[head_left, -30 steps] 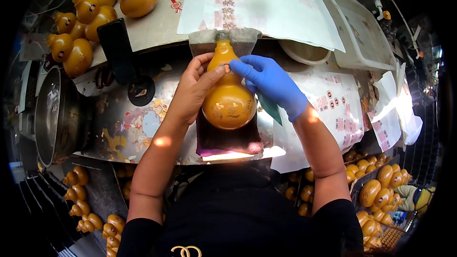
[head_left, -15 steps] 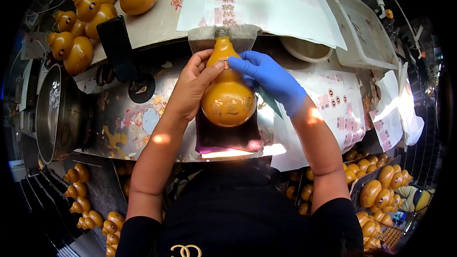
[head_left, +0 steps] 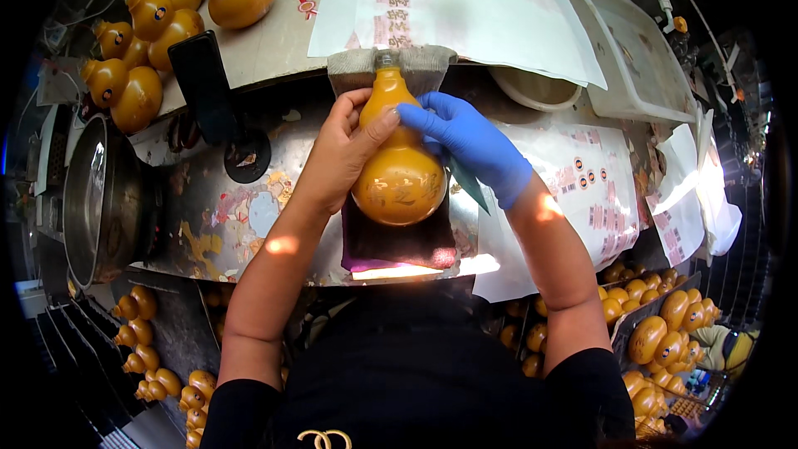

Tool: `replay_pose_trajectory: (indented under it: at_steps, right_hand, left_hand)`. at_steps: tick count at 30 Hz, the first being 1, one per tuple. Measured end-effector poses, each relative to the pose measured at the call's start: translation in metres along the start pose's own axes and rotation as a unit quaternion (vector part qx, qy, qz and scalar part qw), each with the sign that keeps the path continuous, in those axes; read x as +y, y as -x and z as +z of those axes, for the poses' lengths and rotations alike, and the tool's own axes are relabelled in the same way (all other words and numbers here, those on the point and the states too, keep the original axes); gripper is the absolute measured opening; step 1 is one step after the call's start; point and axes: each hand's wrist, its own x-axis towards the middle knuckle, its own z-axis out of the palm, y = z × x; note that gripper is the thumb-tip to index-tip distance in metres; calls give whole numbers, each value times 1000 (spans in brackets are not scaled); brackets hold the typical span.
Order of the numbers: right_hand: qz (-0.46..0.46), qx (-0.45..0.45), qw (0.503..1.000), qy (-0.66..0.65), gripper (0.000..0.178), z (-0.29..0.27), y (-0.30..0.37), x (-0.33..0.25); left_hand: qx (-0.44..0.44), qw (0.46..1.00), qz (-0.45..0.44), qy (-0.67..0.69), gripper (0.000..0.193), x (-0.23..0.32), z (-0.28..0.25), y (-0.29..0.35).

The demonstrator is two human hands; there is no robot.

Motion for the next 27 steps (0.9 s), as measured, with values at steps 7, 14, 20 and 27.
replay_pose_trajectory:
  at_steps: [7,14,20,27]
  right_hand:
    - [3,-7,1000,13,55,-1,2,-3]
    - [4,-36,999,-35,54,-7,0,3]
    - [3,-2,999,49,54,-1,-5,-4]
    - [-10,-12,999,32,54,-3,-4,1]
  left_hand:
    - [-16,1000,3,19,51,-3,-5,0]
    - [-45,995,-33,79,49,3,-8,-2]
    - [11,998,4,-60,48,0,3,-9]
    - [-16,999,-10,-44,47,1,-6,-9]
